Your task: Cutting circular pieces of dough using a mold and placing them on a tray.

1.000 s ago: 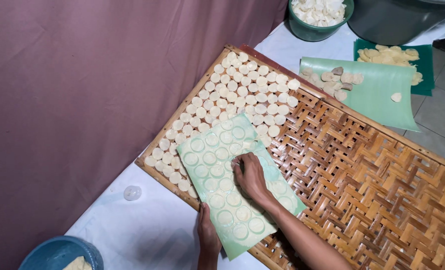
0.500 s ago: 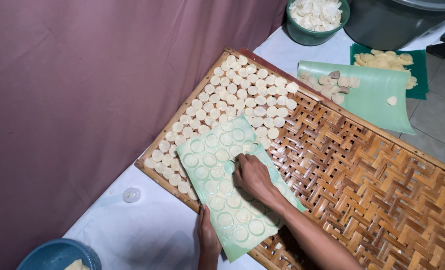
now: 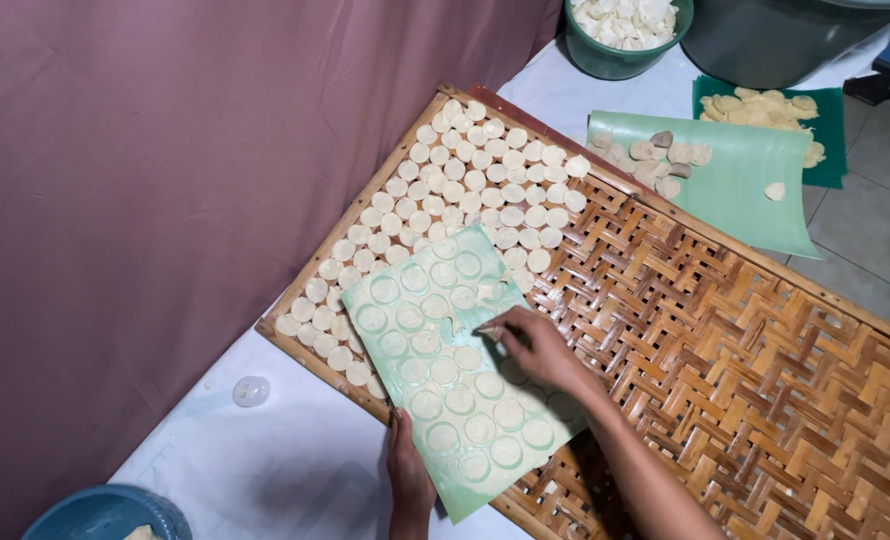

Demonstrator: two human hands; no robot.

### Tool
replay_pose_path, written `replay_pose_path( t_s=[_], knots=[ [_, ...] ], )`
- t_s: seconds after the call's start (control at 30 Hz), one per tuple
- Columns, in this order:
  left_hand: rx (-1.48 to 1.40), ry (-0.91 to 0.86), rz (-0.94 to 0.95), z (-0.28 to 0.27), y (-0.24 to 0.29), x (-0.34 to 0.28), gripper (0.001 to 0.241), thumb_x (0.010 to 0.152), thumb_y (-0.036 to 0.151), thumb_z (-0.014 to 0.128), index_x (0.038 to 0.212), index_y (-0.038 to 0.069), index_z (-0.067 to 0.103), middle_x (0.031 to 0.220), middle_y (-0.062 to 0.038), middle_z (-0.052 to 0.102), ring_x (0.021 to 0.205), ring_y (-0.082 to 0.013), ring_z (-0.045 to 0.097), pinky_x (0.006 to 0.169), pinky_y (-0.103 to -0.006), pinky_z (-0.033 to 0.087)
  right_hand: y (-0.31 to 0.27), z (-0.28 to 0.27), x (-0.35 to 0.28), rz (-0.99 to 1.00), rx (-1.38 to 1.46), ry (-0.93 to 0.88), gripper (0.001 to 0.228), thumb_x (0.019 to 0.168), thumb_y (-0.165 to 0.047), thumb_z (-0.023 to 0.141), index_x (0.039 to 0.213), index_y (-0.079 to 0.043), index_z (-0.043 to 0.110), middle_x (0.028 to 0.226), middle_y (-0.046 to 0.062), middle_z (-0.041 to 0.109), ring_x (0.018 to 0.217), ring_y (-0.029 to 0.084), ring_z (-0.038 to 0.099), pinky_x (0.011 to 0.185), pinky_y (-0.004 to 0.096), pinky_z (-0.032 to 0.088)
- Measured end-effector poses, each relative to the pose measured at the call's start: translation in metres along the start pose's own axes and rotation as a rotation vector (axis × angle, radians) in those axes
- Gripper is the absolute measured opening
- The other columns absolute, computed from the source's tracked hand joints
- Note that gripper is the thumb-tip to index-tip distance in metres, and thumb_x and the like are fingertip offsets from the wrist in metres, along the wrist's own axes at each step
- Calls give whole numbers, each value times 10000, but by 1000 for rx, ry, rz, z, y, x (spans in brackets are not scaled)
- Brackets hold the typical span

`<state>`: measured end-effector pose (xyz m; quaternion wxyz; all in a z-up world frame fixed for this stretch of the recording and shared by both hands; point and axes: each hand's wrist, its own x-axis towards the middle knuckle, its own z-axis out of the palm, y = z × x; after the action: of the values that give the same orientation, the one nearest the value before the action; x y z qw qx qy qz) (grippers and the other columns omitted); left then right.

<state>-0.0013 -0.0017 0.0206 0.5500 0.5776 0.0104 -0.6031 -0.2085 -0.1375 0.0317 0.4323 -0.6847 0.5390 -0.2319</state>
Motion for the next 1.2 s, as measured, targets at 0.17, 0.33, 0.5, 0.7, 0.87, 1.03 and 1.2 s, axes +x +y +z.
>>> replay_pose_path(
  t_s=[0.17, 0.33, 0.5, 0.7, 0.87, 1.03, 1.2],
  knots=[
    [27, 7, -28, 6, 7, -7, 585, 1067, 309, 341, 1529, -32, 448, 1530, -197, 544, 1322, -293, 545, 1078, -409, 435, 53, -56, 58, 165, -36, 117, 217, 992, -88, 549, 1134, -54, 710, 1110, 135, 640, 823, 209, 584, 731, 322, 527],
    [-23, -24, -52, 8, 9, -10, 583, 1071, 308, 321, 1551, -5, 427, 1541, -194, 532, 1330, -306, 534, 1085, -433, 423, 69, -116, 102, 301, -22, 373, 240, 997, -44, 552, 1179, -64, 708, 1125, 167, 713, 840, 261, 662, 839, 405, 593],
    [-21, 11, -27, 2, 2, -2, 585, 1060, 289, 367, 1525, -54, 456, 1535, -187, 541, 1327, -283, 529, 1089, -402, 413, 158, -147, 156, 104, -73, 575, 310, 955, 30, 614, 1248, -25, 699, 978, 167, 739, 600, 204, 590, 608, 331, 566],
    [-50, 16, -18, 0, -2, 2, 586, 1058, 307, 381, 1509, -51, 491, 1482, -189, 579, 1272, -279, 549, 1051, -392, 419, 148, -146, 163, 22, -394, 701, 162, 917, 62, 665, 1061, 117, 713, 967, 244, 698, 663, 320, 645, 653, 425, 628],
    [-22, 11, 11, -4, -6, 4, 581, 1046, 302, 388, 1504, -38, 499, 1495, -181, 579, 1291, -274, 550, 1063, -387, 419, 163, -139, 160, -44, -463, 699, 239, 995, -86, 674, 1156, 69, 760, 920, 155, 460, 745, 259, 474, 619, 366, 515],
    [25, 16, 7, 2, 2, -4, 583, 1036, 319, 394, 1502, -14, 499, 1508, -172, 563, 1327, -270, 528, 1099, -395, 402, 148, -137, 143, -42, -504, 640, 407, 1011, -134, 582, 1324, 117, 652, 1022, 229, 510, 911, 340, 540, 753, 464, 566],
    [40, -14, -18, 4, 7, -10, 617, 1032, 336, 380, 1561, 21, 416, 1580, -196, 498, 1386, -314, 515, 1126, -427, 419, 65, -96, 68, -132, -493, 668, 434, 1019, -114, 485, 1372, 131, 545, 1101, 220, 485, 989, 316, 480, 887, 481, 476]
  ],
)
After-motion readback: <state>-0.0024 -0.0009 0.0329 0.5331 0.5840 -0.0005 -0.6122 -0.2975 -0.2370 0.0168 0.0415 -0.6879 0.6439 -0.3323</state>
